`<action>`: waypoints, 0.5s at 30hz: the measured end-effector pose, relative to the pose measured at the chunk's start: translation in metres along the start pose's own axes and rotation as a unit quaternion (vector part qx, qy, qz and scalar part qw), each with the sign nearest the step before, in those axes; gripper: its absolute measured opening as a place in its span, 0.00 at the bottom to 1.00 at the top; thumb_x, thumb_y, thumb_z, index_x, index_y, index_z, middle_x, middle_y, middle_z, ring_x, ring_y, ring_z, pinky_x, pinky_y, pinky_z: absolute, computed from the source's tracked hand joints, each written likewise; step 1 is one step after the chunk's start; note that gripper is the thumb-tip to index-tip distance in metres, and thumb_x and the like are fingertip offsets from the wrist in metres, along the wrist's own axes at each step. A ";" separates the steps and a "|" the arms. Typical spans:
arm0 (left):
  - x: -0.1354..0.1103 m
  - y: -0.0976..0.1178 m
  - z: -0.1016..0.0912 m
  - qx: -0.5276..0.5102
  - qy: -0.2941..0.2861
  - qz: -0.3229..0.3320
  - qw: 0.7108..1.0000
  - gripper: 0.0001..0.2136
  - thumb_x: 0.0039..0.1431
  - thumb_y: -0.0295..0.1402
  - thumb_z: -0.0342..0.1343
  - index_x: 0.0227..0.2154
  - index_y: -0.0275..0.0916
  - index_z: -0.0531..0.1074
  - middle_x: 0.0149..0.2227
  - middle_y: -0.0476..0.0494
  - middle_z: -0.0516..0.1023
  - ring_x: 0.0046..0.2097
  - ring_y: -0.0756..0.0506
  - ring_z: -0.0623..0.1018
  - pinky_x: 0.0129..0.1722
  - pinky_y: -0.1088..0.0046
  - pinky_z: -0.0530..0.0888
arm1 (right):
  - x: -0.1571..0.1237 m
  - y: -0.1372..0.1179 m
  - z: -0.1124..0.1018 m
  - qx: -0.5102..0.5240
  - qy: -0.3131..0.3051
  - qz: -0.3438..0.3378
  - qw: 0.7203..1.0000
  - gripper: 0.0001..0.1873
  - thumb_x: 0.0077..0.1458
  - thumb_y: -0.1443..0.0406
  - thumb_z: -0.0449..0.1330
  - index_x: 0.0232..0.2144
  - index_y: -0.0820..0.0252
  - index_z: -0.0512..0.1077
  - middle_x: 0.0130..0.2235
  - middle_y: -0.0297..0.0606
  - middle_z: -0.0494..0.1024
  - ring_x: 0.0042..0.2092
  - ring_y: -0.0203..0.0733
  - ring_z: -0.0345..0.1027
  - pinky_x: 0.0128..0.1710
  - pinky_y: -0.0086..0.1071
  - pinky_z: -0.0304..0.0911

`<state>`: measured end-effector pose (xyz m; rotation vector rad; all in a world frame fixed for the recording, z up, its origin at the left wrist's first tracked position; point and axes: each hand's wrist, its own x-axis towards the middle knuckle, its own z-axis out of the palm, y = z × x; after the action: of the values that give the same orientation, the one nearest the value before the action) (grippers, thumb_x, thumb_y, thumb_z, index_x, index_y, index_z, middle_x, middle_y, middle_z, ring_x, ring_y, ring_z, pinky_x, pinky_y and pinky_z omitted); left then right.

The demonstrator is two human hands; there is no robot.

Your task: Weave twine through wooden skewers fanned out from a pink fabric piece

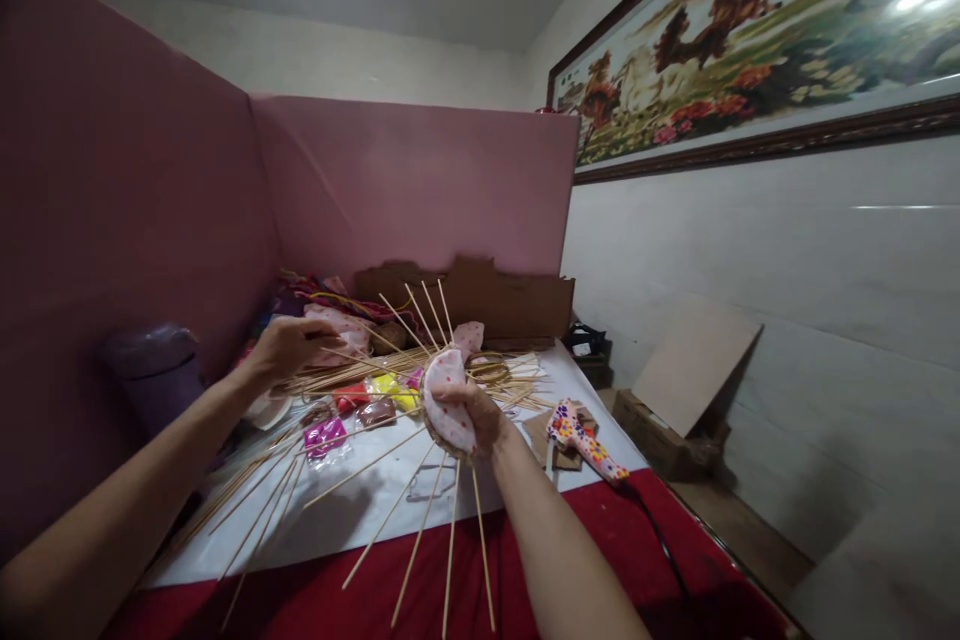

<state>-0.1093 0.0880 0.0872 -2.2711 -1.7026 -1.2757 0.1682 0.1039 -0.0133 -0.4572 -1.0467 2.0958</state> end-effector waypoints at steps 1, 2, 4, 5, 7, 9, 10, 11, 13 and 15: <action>0.003 0.002 -0.006 0.043 0.003 0.018 0.999 0.08 0.44 0.39 0.59 0.24 0.41 0.77 0.23 0.48 0.77 0.26 0.48 0.71 0.27 0.75 0.61 | 0.001 0.000 0.000 0.002 0.002 -0.005 1.000 0.08 0.38 0.68 0.61 0.25 0.65 0.67 0.20 0.33 0.74 0.19 0.32 0.67 0.18 0.23 0.61; 0.006 0.005 -0.012 0.081 0.011 0.030 0.996 0.09 0.45 0.40 0.58 0.25 0.41 0.77 0.24 0.48 0.77 0.27 0.48 0.72 0.27 0.75 0.62 | 0.001 -0.001 0.000 0.002 0.004 -0.009 1.000 0.09 0.38 0.69 0.62 0.26 0.65 0.67 0.20 0.33 0.74 0.19 0.32 0.67 0.19 0.23 0.61; 0.012 0.014 -0.021 0.144 0.024 0.036 0.989 0.10 0.46 0.42 0.57 0.25 0.42 0.78 0.26 0.47 0.78 0.28 0.47 0.73 0.28 0.75 0.62 | 0.001 -0.001 0.002 -0.014 0.004 -0.007 1.000 0.11 0.37 0.70 0.63 0.27 0.65 0.67 0.21 0.33 0.75 0.20 0.33 0.67 0.19 0.24 0.61; 0.014 0.019 -0.024 0.170 0.027 0.035 0.984 0.10 0.46 0.42 0.56 0.26 0.43 0.78 0.26 0.47 0.79 0.28 0.46 0.74 0.27 0.75 0.62 | 0.001 -0.002 0.002 -0.029 0.004 -0.004 1.000 0.11 0.36 0.70 0.63 0.27 0.65 0.67 0.21 0.33 0.74 0.20 0.33 0.67 0.19 0.24 0.61; 0.019 0.029 -0.027 0.208 0.025 0.037 0.977 0.10 0.46 0.42 0.57 0.26 0.44 0.78 0.26 0.47 0.79 0.29 0.45 0.74 0.28 0.74 0.62 | 0.000 -0.002 0.005 -0.060 0.004 0.001 0.998 0.12 0.35 0.71 0.64 0.26 0.65 0.67 0.21 0.32 0.74 0.19 0.32 0.66 0.19 0.24 0.60; 0.024 0.034 -0.028 0.208 0.014 0.041 0.977 0.10 0.45 0.42 0.57 0.26 0.44 0.78 0.26 0.47 0.79 0.29 0.45 0.74 0.28 0.74 0.62 | -0.002 -0.004 0.007 -0.079 -0.001 -0.004 0.997 0.12 0.34 0.71 0.64 0.25 0.65 0.67 0.20 0.31 0.73 0.18 0.31 0.64 0.18 0.24 0.58; 0.025 0.035 -0.028 0.190 0.007 0.040 0.981 0.09 0.45 0.42 0.58 0.25 0.44 0.78 0.25 0.48 0.79 0.29 0.45 0.74 0.28 0.74 0.62 | -0.003 -0.004 0.007 -0.083 -0.006 -0.008 0.996 0.12 0.33 0.71 0.64 0.25 0.65 0.67 0.19 0.30 0.72 0.18 0.31 0.63 0.18 0.23 0.57; 0.027 0.033 -0.027 0.161 0.003 0.033 0.986 0.09 0.43 0.42 0.59 0.24 0.44 0.78 0.25 0.48 0.78 0.28 0.46 0.74 0.27 0.75 0.62 | -0.004 -0.005 0.007 -0.086 -0.012 -0.010 0.996 0.12 0.33 0.70 0.64 0.25 0.65 0.67 0.19 0.30 0.72 0.17 0.30 0.63 0.17 0.23 0.57; 0.028 0.026 -0.023 0.067 -0.004 0.007 0.998 0.09 0.40 0.40 0.61 0.23 0.42 0.78 0.22 0.49 0.77 0.26 0.47 0.72 0.26 0.75 0.63 | -0.005 -0.005 0.007 -0.088 -0.021 -0.012 0.996 0.12 0.32 0.69 0.64 0.24 0.64 0.67 0.18 0.30 0.72 0.17 0.30 0.62 0.17 0.23 0.56; 0.027 0.018 -0.017 -0.050 -0.008 -0.022 0.998 0.09 0.36 0.38 0.63 0.20 0.39 0.77 0.20 0.48 0.76 0.24 0.48 0.71 0.25 0.75 0.63 | -0.006 -0.004 0.005 -0.087 -0.025 -0.012 0.996 0.12 0.32 0.68 0.64 0.24 0.64 0.66 0.18 0.29 0.72 0.17 0.30 0.62 0.16 0.23 0.55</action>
<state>-0.1024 0.0939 0.1228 -2.3149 -1.7417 -1.3849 0.1705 0.0980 -0.0071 -0.4775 -1.2645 2.0121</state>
